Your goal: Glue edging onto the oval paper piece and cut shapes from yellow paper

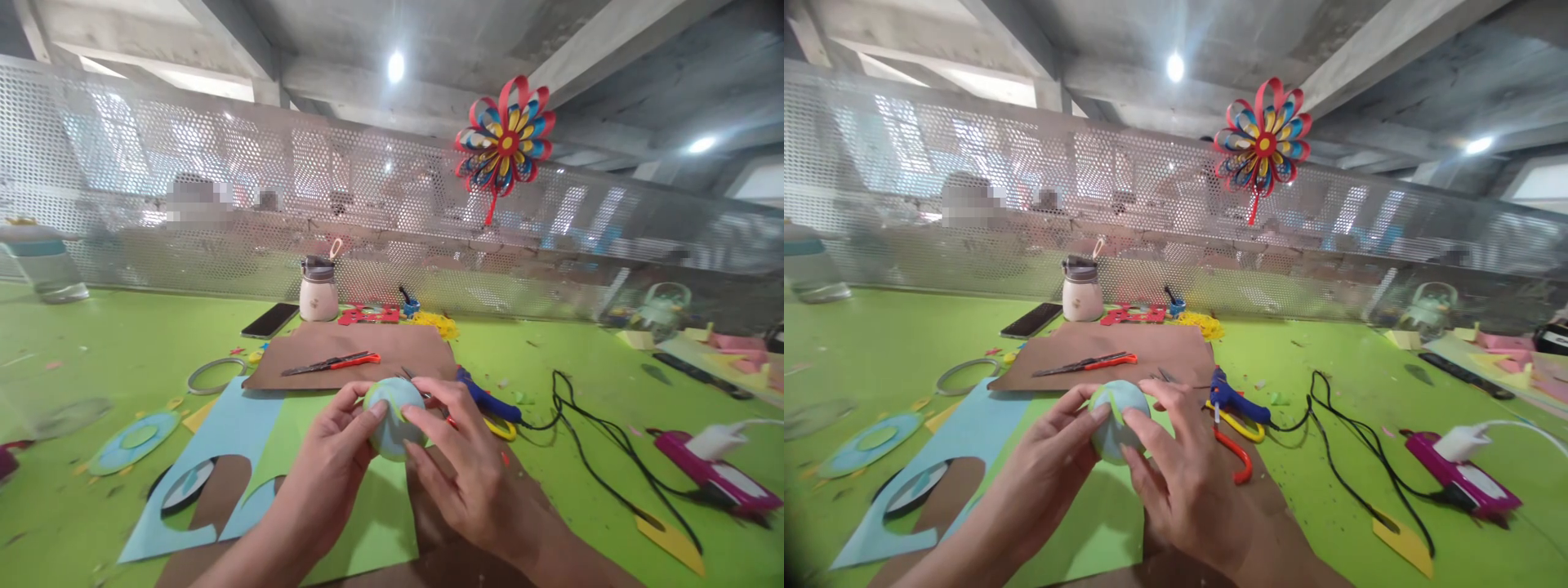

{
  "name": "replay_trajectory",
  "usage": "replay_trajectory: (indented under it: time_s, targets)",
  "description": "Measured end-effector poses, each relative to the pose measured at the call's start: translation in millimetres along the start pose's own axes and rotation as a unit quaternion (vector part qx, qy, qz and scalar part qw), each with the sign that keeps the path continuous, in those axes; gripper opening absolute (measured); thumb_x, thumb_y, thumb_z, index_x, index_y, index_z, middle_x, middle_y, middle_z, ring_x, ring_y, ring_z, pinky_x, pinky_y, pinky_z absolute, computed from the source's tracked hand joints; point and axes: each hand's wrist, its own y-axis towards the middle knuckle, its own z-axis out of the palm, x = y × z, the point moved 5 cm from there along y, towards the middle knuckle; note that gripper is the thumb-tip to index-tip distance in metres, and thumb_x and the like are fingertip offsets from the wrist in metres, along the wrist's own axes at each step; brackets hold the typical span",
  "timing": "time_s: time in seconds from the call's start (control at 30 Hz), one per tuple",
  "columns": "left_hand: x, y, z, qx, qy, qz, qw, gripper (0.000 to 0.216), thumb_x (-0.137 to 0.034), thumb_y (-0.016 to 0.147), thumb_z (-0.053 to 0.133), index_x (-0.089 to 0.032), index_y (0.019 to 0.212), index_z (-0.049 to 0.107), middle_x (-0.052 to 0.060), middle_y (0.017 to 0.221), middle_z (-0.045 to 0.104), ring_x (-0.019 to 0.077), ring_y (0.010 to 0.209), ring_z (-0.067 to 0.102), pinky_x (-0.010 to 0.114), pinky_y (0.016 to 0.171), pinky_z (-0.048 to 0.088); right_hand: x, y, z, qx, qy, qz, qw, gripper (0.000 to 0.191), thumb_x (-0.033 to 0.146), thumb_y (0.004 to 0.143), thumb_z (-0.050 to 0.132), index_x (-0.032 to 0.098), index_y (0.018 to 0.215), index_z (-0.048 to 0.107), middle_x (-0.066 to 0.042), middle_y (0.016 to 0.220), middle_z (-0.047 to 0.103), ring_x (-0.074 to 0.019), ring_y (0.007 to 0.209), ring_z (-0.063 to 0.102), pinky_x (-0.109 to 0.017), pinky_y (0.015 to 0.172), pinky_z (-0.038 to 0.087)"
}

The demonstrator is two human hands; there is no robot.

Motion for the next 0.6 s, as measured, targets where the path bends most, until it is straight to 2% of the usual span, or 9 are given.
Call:
replay_trajectory:
  time_s: [0.23,0.4,0.6]
  targets:
    - [1.1,-3.3,0.3,0.010,-0.022,-0.021,0.999,0.022,-0.019,0.080,0.064,-0.020,0.102,0.061,0.005,0.097,0.066,0.0151,0.080,0.059,0.026,0.073,0.046,-1.0,-2.6,7.5,0.012,-0.017,-0.009,1.000,0.036,0.009,0.088,0.052,0.009,0.124,0.051,-0.021,0.131,0.043,-0.0299,0.124,0.042,-0.051,0.100,0.042]
    - [1.3,0.1,-0.9,-0.029,0.023,-0.012,0.999,0.035,-0.022,0.074,0.073,-0.019,0.104,0.056,0.005,0.095,0.066,0.0159,0.079,0.061,0.026,0.071,0.046,-0.9,-2.0,9.3,0.024,-0.019,0.000,1.000,0.034,0.011,0.088,0.053,0.008,0.122,0.054,-0.021,0.129,0.045,-0.0290,0.122,0.044,-0.048,0.100,0.044]
    - [2.6,2.9,-2.9,-0.045,0.039,-0.016,0.998,0.031,-0.025,0.074,0.074,-0.018,0.099,0.057,0.004,0.088,0.068,0.0144,0.073,0.060,0.024,0.065,0.046,-2.9,-5.6,9.7,0.027,-0.016,0.011,0.999,0.037,0.011,0.088,0.053,0.008,0.125,0.052,-0.019,0.130,0.046,-0.0282,0.122,0.044,-0.046,0.102,0.042]
